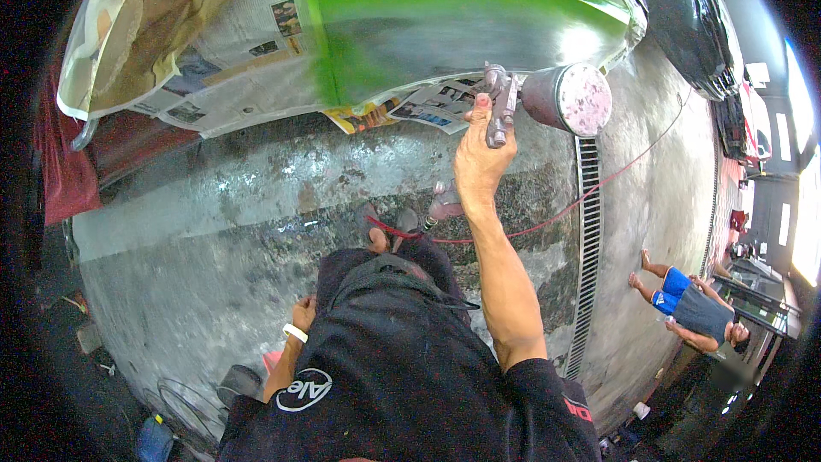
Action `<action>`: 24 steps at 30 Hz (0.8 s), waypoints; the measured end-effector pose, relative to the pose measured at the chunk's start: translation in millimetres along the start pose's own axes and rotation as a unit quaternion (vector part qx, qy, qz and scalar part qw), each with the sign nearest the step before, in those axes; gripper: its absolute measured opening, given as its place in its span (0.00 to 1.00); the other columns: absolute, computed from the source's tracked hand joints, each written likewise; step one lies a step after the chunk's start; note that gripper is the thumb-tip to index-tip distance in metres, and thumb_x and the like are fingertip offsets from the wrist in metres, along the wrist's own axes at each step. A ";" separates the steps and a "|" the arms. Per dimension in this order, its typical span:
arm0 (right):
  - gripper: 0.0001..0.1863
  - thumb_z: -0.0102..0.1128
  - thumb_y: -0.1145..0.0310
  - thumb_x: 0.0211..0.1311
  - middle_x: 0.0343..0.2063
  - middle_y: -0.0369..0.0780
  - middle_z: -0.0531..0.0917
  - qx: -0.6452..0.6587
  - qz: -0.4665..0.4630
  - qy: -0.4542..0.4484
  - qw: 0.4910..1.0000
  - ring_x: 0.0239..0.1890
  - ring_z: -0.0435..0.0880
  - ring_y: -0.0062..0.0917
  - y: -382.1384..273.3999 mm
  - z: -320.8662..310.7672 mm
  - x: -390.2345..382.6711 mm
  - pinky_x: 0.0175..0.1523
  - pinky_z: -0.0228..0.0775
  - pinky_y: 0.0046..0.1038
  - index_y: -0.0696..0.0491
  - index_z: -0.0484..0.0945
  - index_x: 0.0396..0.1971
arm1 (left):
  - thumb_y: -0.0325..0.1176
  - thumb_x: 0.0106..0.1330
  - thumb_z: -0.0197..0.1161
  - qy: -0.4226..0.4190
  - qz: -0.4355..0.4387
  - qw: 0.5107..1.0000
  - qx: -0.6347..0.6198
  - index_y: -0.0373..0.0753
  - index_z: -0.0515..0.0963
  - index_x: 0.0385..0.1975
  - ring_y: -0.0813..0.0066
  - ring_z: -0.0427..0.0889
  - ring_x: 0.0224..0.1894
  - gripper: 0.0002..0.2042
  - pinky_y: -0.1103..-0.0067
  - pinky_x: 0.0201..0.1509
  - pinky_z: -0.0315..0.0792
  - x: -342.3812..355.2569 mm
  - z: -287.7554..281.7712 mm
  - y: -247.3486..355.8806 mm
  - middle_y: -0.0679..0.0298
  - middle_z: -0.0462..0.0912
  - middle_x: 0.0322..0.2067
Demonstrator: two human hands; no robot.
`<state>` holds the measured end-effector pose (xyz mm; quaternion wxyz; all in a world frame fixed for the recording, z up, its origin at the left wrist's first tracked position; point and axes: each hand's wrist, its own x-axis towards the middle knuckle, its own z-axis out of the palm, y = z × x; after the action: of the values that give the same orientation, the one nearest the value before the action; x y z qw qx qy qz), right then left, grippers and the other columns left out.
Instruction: The person prepares a car bumper for painting by applying masking tape and newspaper to cover adjacent areas. They then use a spray gun to apply green paint to the exposed section of the bumper.
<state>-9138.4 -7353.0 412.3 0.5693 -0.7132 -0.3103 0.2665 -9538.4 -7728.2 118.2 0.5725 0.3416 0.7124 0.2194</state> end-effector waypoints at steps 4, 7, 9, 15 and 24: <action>0.20 0.63 0.52 0.73 0.24 0.30 0.78 0.024 -0.017 -0.055 0.998 0.24 0.69 0.10 2.0 17.2 -11.7 0.28 0.59 0.19 0.59 0.81 0.38 | 0.40 0.76 0.58 0.024 -0.055 0.998 0.013 0.27 0.82 0.46 0.71 0.84 0.38 0.18 0.74 0.46 0.77 -34.5 23.5 -26.5 0.54 0.88 0.36; 0.19 0.63 0.54 0.74 0.23 0.29 0.77 0.027 -0.021 -0.109 0.993 0.24 0.68 0.10 10.0 41.1 -24.7 0.27 0.59 0.20 0.58 0.81 0.39 | 0.41 0.76 0.59 0.058 -0.088 0.994 0.022 0.26 0.82 0.47 0.71 0.85 0.41 0.19 0.74 0.48 0.77 -57.0 42.8 -30.3 0.52 0.88 0.39; 0.17 0.63 0.55 0.74 0.23 0.29 0.76 0.040 -0.037 -0.142 0.988 0.24 0.68 0.10 11.5 59.9 -40.3 0.28 0.59 0.21 0.57 0.80 0.40 | 0.41 0.76 0.59 0.086 -0.125 0.988 -0.014 0.26 0.81 0.47 0.70 0.85 0.41 0.20 0.73 0.48 0.77 -80.2 52.0 -30.2 0.51 0.88 0.39; 0.19 0.65 0.53 0.72 0.22 0.30 0.74 0.076 -0.066 -0.218 0.971 0.25 0.69 0.13 17.7 104.0 -79.8 0.30 0.62 0.24 0.57 0.80 0.38 | 0.39 0.77 0.57 0.072 -0.142 0.987 0.031 0.27 0.82 0.46 0.68 0.85 0.40 0.17 0.73 0.48 0.77 -115.7 38.1 -65.4 0.51 0.88 0.39; 0.21 0.66 0.52 0.71 0.24 0.29 0.77 0.081 -0.011 -0.144 0.986 0.26 0.71 0.12 32.3 93.0 -87.1 0.30 0.62 0.21 0.58 0.81 0.40 | 0.57 0.75 0.55 0.020 -0.333 0.941 -0.061 0.27 0.79 0.54 0.66 0.85 0.45 0.32 0.73 0.54 0.76 -76.6 -30.1 4.1 0.51 0.87 0.45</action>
<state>-9260.1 -7362.9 363.5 0.5779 -0.6152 -0.3742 0.3842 -9558.0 -7779.6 179.6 0.6182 0.0449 0.7820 0.0655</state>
